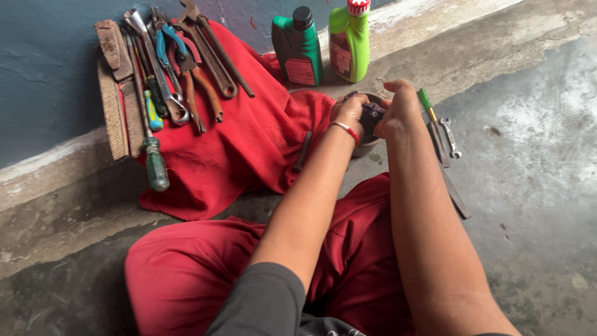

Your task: The person cleans various metal tools and parts by hand using a dark cloth.

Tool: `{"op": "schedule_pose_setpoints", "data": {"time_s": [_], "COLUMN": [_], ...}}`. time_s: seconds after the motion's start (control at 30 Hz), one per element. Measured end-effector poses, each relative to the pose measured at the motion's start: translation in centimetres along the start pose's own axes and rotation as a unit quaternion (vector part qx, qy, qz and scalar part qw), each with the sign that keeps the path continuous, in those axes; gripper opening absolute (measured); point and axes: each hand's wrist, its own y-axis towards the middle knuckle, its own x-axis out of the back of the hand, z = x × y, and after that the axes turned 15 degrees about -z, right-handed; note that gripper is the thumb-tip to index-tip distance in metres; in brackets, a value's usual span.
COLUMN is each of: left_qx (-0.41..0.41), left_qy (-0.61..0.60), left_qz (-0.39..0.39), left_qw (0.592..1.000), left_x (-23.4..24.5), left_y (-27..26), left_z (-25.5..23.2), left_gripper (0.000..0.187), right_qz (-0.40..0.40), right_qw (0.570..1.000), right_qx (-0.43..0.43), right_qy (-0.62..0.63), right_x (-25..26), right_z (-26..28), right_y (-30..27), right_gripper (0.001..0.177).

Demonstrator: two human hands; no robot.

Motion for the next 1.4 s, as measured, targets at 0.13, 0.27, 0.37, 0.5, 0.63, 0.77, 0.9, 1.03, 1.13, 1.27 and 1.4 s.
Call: {"op": "schedule_pose_setpoints", "data": {"time_s": [0.13,0.27,0.37,0.5,0.63,0.77,0.9,1.03,1.13,1.27,1.4], "left_qx": [-0.029,-0.058,-0.084,-0.083,-0.114,-0.095,-0.133,0.033,-0.109,-0.162,-0.156], "left_qy": [-0.052,-0.04,0.011,0.041,0.092,0.034,0.067,0.027,0.062,0.009,0.027], "left_qz": [0.017,0.019,0.004,0.008,0.003,0.019,0.105,0.234,0.188,0.17,0.145], "left_qw": [0.998,0.997,0.996,0.996,0.989,0.995,0.983,0.971,0.974,0.972,0.977], "left_x": [-1.9,-2.3,-2.4,-2.2,-2.2,-2.4,-1.8,-0.7,0.0,0.5,0.8], "left_y": [1.1,2.7,2.9,2.4,1.9,1.9,2.4,3.5,3.2,2.5,1.2], "left_z": [1.7,2.5,2.1,1.6,1.7,2.1,2.2,0.8,0.7,0.6,0.6], "left_gripper": [0.027,0.021,0.017,0.013,0.013,0.017,0.026,0.027,0.025,0.04,0.038], "right_qz": [0.05,0.0,0.003,-0.015,-0.019,-0.037,-0.075,-0.048,0.002,0.053,0.069], "right_qw": [0.995,0.994,0.993,0.994,0.991,0.992,0.992,0.997,0.997,0.996,0.997], "right_qx": [-0.065,-0.051,-0.044,-0.046,-0.032,-0.029,-0.056,-0.06,-0.065,-0.053,-0.036], "right_qy": [0.058,0.093,0.114,0.102,0.129,0.117,0.085,0.026,0.049,0.053,0.016], "right_x": [-0.7,-0.9,-0.9,-1.0,-0.8,-0.6,-0.6,-0.1,0.0,-0.4,-0.1], "right_z": [-1.2,-1.8,-2.0,-2.1,-2.0,-1.7,-1.1,-0.3,-0.4,-1.0,-1.0], "right_y": [1.4,3.3,3.6,3.0,4.3,5.6,4.4,4.8,5.8,5.0,2.0], "right_gripper": [0.039,0.032,0.032,0.033,0.033,0.033,0.046,0.066,0.058,0.047,0.045]}}
